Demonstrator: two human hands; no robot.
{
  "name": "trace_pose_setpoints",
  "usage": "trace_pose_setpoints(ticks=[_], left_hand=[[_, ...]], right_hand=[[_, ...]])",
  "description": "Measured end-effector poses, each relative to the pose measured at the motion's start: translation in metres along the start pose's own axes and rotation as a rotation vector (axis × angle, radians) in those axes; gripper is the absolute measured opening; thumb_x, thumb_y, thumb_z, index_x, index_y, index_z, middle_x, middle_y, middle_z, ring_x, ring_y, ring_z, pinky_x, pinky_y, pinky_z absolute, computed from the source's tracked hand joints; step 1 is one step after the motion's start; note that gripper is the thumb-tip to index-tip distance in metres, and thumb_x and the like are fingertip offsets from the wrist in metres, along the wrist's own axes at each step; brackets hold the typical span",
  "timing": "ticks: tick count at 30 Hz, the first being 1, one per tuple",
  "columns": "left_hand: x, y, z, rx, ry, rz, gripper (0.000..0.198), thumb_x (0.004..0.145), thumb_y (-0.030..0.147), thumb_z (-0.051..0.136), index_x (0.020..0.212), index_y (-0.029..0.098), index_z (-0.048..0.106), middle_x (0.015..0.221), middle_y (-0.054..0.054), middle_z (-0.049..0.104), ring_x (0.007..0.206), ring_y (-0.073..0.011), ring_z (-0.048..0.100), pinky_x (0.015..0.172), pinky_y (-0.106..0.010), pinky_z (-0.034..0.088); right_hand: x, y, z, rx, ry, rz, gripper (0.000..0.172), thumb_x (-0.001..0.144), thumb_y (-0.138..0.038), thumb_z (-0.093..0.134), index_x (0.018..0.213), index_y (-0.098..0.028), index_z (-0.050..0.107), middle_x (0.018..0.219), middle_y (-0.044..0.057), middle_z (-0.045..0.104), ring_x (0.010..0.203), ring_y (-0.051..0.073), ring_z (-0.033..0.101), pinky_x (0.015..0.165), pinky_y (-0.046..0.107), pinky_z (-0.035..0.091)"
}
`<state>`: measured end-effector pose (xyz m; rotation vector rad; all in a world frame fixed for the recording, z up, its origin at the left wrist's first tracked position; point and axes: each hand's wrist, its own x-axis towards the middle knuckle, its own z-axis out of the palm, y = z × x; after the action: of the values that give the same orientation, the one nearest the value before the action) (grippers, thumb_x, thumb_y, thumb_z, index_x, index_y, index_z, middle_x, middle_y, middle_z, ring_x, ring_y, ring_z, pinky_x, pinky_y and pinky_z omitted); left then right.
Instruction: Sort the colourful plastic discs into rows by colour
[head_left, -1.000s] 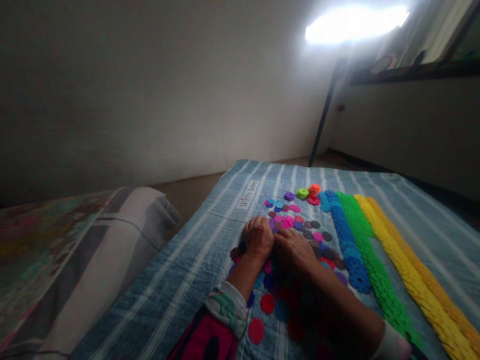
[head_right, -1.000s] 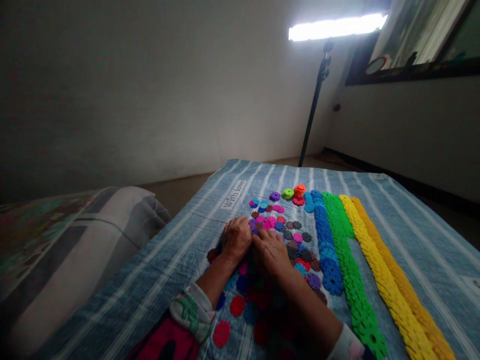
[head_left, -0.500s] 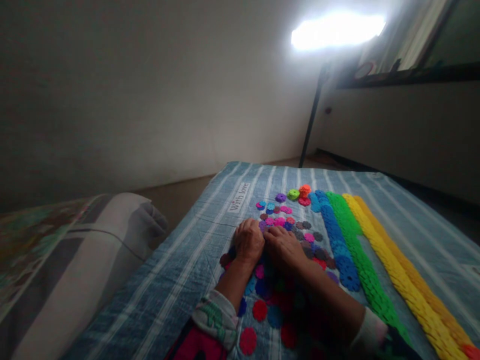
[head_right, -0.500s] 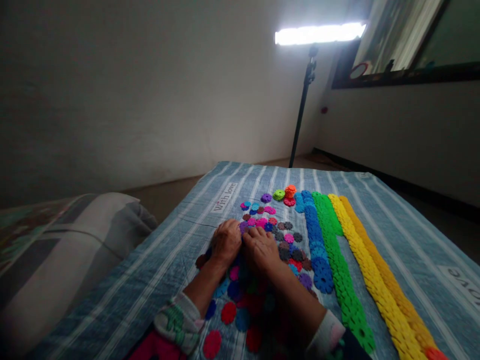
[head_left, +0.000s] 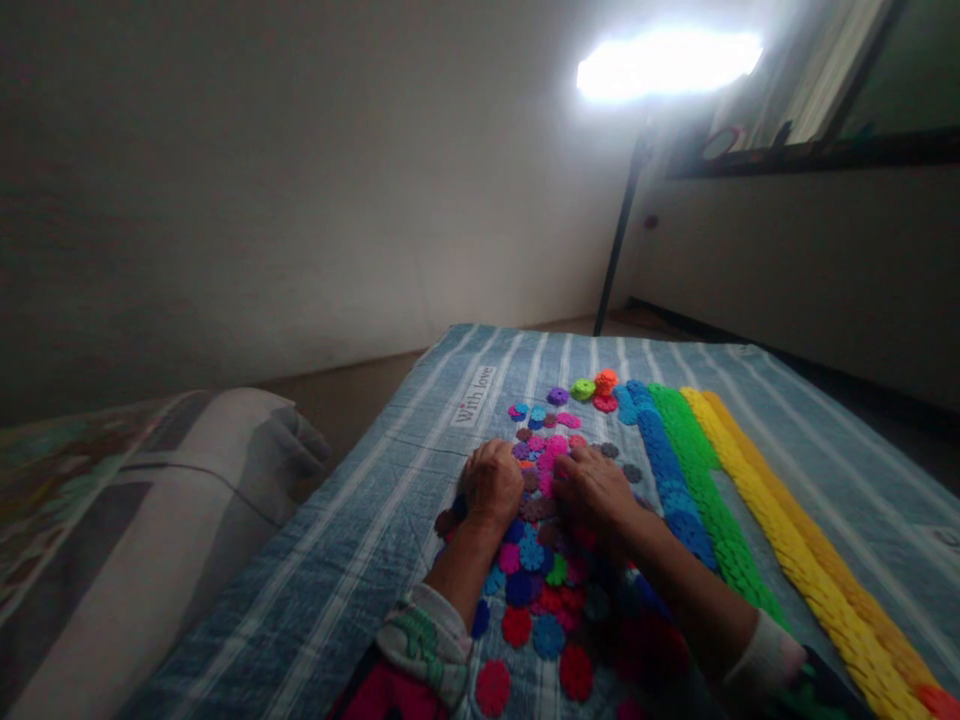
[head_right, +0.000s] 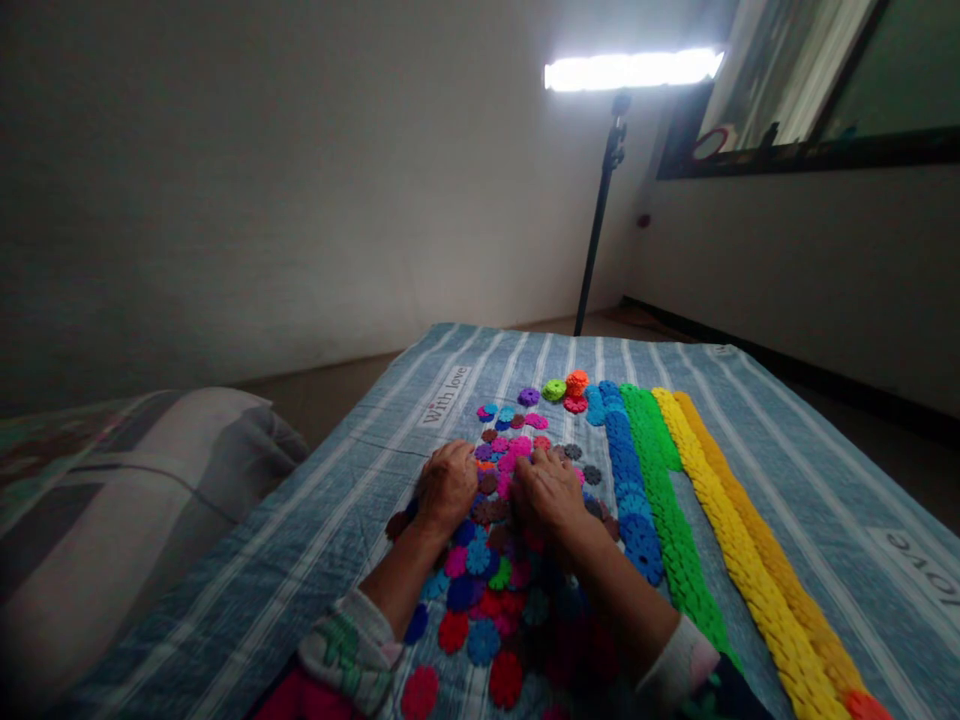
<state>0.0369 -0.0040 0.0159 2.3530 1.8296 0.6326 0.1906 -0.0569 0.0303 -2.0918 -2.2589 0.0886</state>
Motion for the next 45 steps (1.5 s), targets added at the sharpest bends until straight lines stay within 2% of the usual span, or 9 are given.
trace_pose_setpoints(ticks=[5, 8, 13, 19, 22, 28, 34, 40, 45], left_hand=[[0.003, -0.005, 0.005, -0.021, 0.025, -0.013, 0.027, 0.088, 0.011, 0.042, 0.096, 0.015, 0.068, 0.105, -0.010, 0.069, 0.103, -0.0212, 0.062, 0.094, -0.031, 0.045], [0.004, -0.006, 0.006, -0.032, 0.028, -0.012, 0.030, 0.087, 0.010, 0.040, 0.098, 0.014, 0.068, 0.105, -0.010, 0.070, 0.103, -0.0213, 0.062, 0.093, -0.032, 0.045], [0.004, -0.005, 0.005, -0.038, 0.028, -0.022, 0.031, 0.087, 0.009, 0.039, 0.098, 0.014, 0.068, 0.106, -0.010, 0.070, 0.105, -0.0208, 0.062, 0.094, -0.031, 0.045], [0.005, -0.010, 0.009, -0.078, 0.059, -0.021, 0.036, 0.084, 0.006, 0.039, 0.104, 0.013, 0.068, 0.109, -0.011, 0.070, 0.106, -0.0206, 0.062, 0.095, -0.030, 0.047], [0.007, -0.011, 0.009, -0.099, 0.051, -0.034, 0.037, 0.083, 0.006, 0.040, 0.106, 0.014, 0.068, 0.110, -0.010, 0.070, 0.106, -0.0204, 0.063, 0.096, -0.030, 0.046], [0.008, -0.013, 0.008, -0.148, 0.059, -0.071, 0.037, 0.083, 0.006, 0.039, 0.104, 0.014, 0.070, 0.106, -0.011, 0.071, 0.102, -0.0191, 0.064, 0.093, -0.027, 0.047], [0.010, -0.013, 0.007, -0.189, 0.065, -0.116, 0.036, 0.083, 0.007, 0.040, 0.099, 0.017, 0.071, 0.105, -0.009, 0.072, 0.100, -0.0181, 0.065, 0.091, -0.026, 0.047], [0.012, -0.012, 0.006, -0.221, 0.068, -0.124, 0.036, 0.083, 0.005, 0.039, 0.097, 0.016, 0.071, 0.101, -0.008, 0.073, 0.097, -0.0176, 0.065, 0.089, -0.026, 0.048], [0.011, -0.011, 0.004, -0.220, 0.052, -0.133, 0.035, 0.083, 0.005, 0.039, 0.097, 0.015, 0.070, 0.101, -0.008, 0.073, 0.097, -0.0176, 0.065, 0.090, -0.026, 0.048]], right_hand=[[-0.009, 0.007, 0.000, -0.001, -0.031, -0.033, 0.025, 0.094, -0.033, 0.046, 0.101, -0.021, 0.067, 0.106, 0.010, 0.064, 0.101, 0.024, 0.056, 0.080, 0.031, 0.040], [-0.010, 0.005, -0.005, 0.000, -0.022, -0.018, 0.026, 0.094, -0.033, 0.045, 0.102, -0.020, 0.067, 0.105, 0.010, 0.064, 0.098, 0.023, 0.056, 0.080, 0.030, 0.040], [0.002, -0.013, -0.009, 0.023, 0.019, -0.128, 0.027, 0.096, -0.030, 0.042, 0.108, -0.023, 0.065, 0.109, 0.009, 0.062, 0.103, 0.023, 0.052, 0.086, 0.034, 0.038], [0.001, -0.036, -0.005, 0.070, -0.020, -0.233, 0.027, 0.097, -0.031, 0.040, 0.106, -0.026, 0.065, 0.103, 0.006, 0.060, 0.097, 0.021, 0.052, 0.082, 0.033, 0.038], [0.001, -0.028, -0.004, 0.095, -0.006, -0.224, 0.028, 0.097, -0.031, 0.040, 0.102, -0.025, 0.067, 0.102, 0.006, 0.061, 0.095, 0.020, 0.052, 0.081, 0.032, 0.037], [0.017, 0.006, -0.001, 0.012, 0.028, -0.130, 0.024, 0.094, -0.035, 0.048, 0.107, -0.026, 0.066, 0.107, 0.007, 0.061, 0.103, 0.021, 0.052, 0.080, 0.031, 0.037], [0.016, 0.022, -0.006, -0.024, 0.028, -0.060, 0.026, 0.093, -0.029, 0.045, 0.101, -0.019, 0.067, 0.103, 0.010, 0.062, 0.093, 0.021, 0.055, 0.075, 0.030, 0.037], [0.019, -0.009, -0.011, -0.012, 0.036, -0.158, 0.025, 0.095, -0.031, 0.045, 0.100, -0.022, 0.068, 0.107, 0.007, 0.063, 0.101, 0.019, 0.054, 0.081, 0.028, 0.037], [0.021, -0.026, -0.010, -0.019, 0.026, -0.156, 0.023, 0.093, -0.029, 0.049, 0.096, -0.019, 0.069, 0.105, 0.011, 0.064, 0.102, 0.023, 0.055, 0.080, 0.031, 0.039]])
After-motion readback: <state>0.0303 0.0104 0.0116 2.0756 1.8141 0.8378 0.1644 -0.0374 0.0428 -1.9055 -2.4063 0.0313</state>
